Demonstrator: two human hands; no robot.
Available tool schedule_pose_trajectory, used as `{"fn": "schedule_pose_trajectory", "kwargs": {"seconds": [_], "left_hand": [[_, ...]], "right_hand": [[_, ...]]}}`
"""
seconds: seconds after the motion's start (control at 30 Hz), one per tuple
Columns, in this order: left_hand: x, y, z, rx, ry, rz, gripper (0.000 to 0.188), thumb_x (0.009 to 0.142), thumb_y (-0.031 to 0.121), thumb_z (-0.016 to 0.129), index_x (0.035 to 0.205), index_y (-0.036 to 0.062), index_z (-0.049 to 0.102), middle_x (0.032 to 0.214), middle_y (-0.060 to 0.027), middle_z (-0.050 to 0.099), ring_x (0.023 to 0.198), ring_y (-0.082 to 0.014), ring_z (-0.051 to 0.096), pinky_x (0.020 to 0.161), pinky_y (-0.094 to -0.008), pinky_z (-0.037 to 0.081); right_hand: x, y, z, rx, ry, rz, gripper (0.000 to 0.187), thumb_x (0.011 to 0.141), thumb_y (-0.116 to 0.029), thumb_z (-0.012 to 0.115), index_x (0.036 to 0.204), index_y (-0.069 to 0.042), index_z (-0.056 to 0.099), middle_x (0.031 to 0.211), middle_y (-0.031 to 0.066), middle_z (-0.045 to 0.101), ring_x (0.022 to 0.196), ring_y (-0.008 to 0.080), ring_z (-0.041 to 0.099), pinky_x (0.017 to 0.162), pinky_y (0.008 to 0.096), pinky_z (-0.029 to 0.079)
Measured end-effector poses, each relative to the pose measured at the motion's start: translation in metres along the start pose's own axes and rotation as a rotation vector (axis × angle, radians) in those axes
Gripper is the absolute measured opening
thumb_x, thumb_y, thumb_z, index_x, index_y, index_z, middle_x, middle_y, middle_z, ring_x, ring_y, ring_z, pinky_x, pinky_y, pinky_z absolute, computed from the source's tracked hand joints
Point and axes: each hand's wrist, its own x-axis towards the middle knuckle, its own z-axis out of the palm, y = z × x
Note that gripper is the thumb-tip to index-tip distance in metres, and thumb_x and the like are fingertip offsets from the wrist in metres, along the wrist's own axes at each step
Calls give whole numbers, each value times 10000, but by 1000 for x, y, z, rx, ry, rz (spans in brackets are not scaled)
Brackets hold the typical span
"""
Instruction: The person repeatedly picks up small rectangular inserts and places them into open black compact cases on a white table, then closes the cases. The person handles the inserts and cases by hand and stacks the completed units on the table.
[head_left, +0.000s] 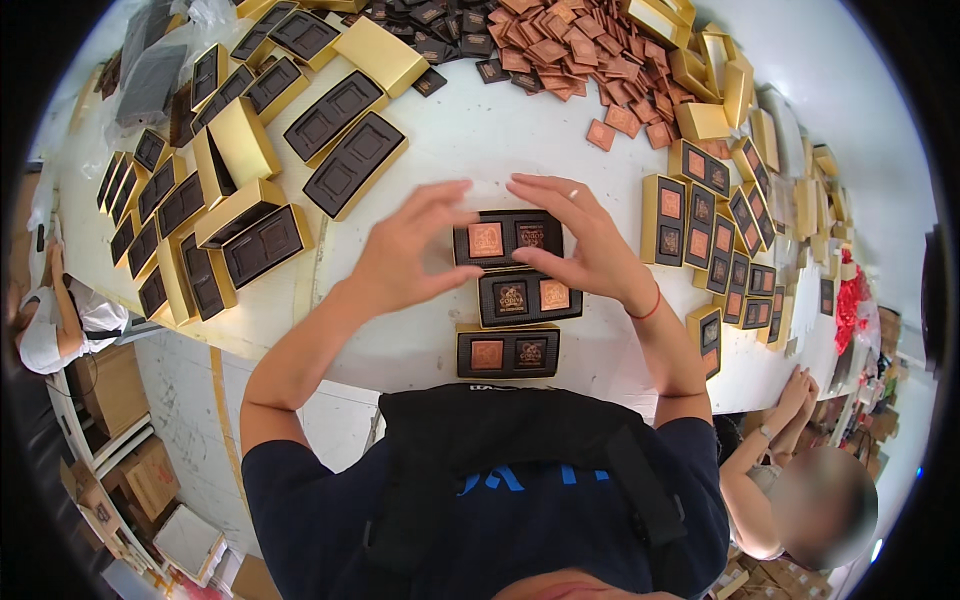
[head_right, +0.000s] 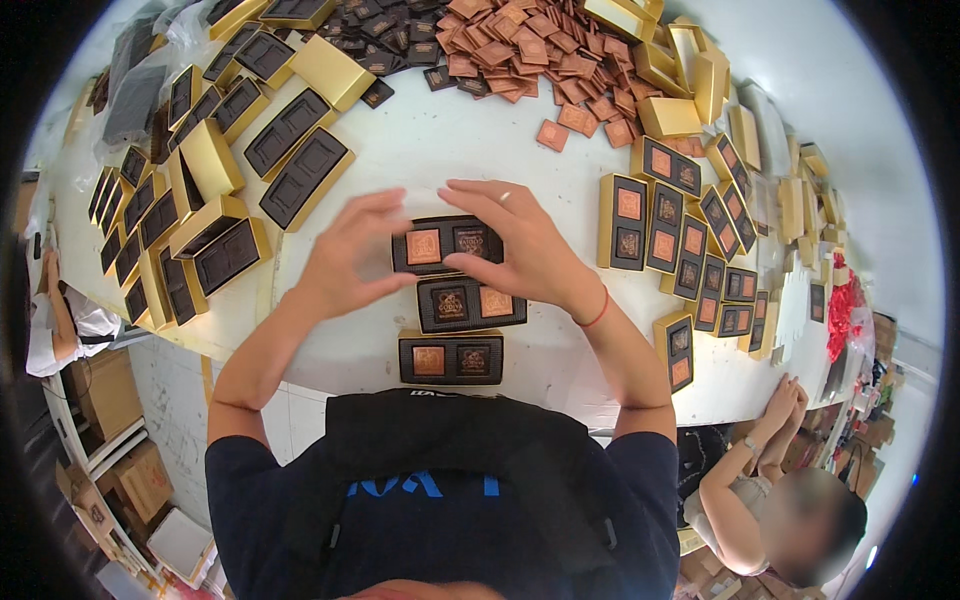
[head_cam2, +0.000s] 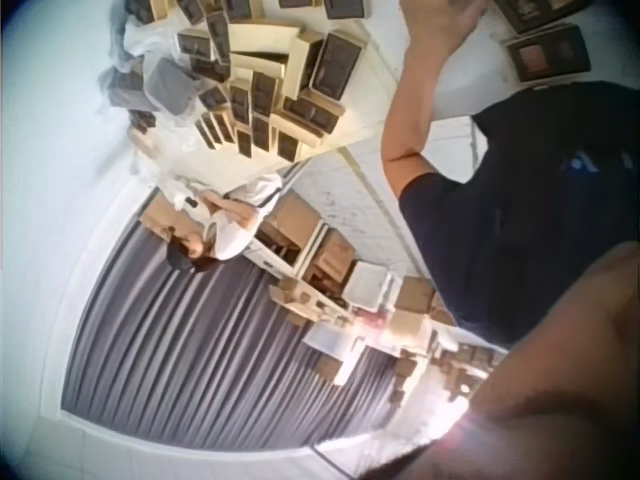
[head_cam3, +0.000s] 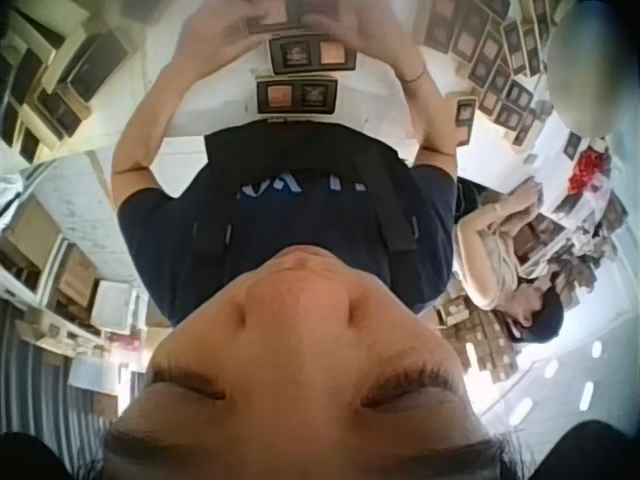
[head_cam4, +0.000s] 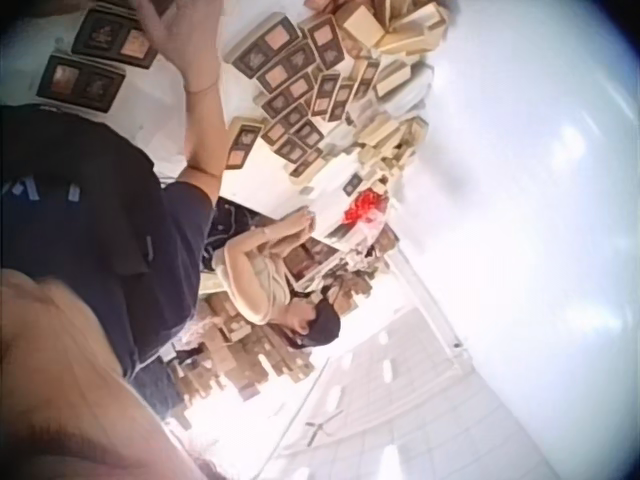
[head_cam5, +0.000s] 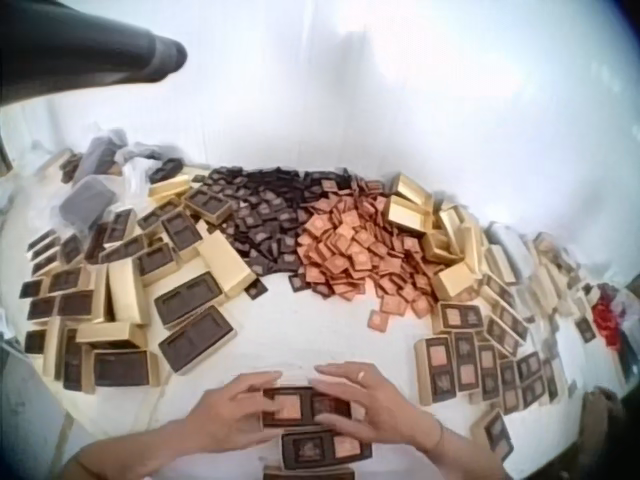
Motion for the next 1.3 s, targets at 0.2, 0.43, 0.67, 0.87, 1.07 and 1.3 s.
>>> {"fn": "schedule_pose_trajectory", "kwargs": {"seconds": [0.2, 0.43, 0.67, 0.87, 1.07, 1.3], "left_hand": [[5, -16, -62, 576, 298, -309, 647, 685, 284, 898, 1223, 95, 592, 1209, -90, 623, 1121, -300, 589, 956, -410, 464], [2, -21, -60, 654, 261, -319, 580, 727, 305, 869, 1206, 107, 609, 1143, -79, 622, 1053, -297, 583, 928, -413, 438], [-1, 15, -4, 148, -168, -50, 693, 717, 324, 882, 1298, 86, 590, 1244, -118, 611, 1146, -326, 563, 992, -415, 439], [-2, 8, 3, 45, -220, -87, 651, 726, 218, 877, 1278, 77, 562, 1245, -122, 609, 1199, -327, 543, 1045, -409, 423], [-12, 13, 20, -448, -69, -298, 503, 723, 119, 843, 1162, 90, 599, 1197, -68, 650, 1098, -277, 622, 959, -401, 490], [3, -5, 21, 495, 182, 471, 357, 731, 20, 748, 1067, 129, 693, 1168, -21, 716, 1057, -200, 657, 929, -347, 512]], "right_hand": [[5, 1, 7, -7, -193, -17, 662, 810, -240, 812, 1405, -83, 567, 1340, 135, 592, 1222, 341, 532, 1090, 429, 386], [-12, -6, 4, 204, -80, 87, 620, 789, -159, 811, 1363, -75, 592, 1298, 129, 614, 1193, 319, 569, 1037, 403, 452], [-24, -1, -13, -87, -51, 39, 501, 784, -159, 807, 1254, -94, 647, 1163, 127, 640, 1057, 334, 602, 944, 404, 493], [-25, -9, -6, -77, -42, 191, 517, 755, -169, 832, 1226, -68, 642, 1091, 125, 654, 1005, 322, 606, 891, 400, 505], [-18, -12, -4, 132, -131, 256, 471, 752, -89, 789, 1184, -58, 604, 1055, 120, 638, 1008, 323, 605, 875, 414, 513], [-17, -11, -5, -36, -7, -34, 734, 734, -2, 706, 1428, -127, 504, 1497, 143, 445, 1382, 369, 404, 1144, 452, 354]]}}
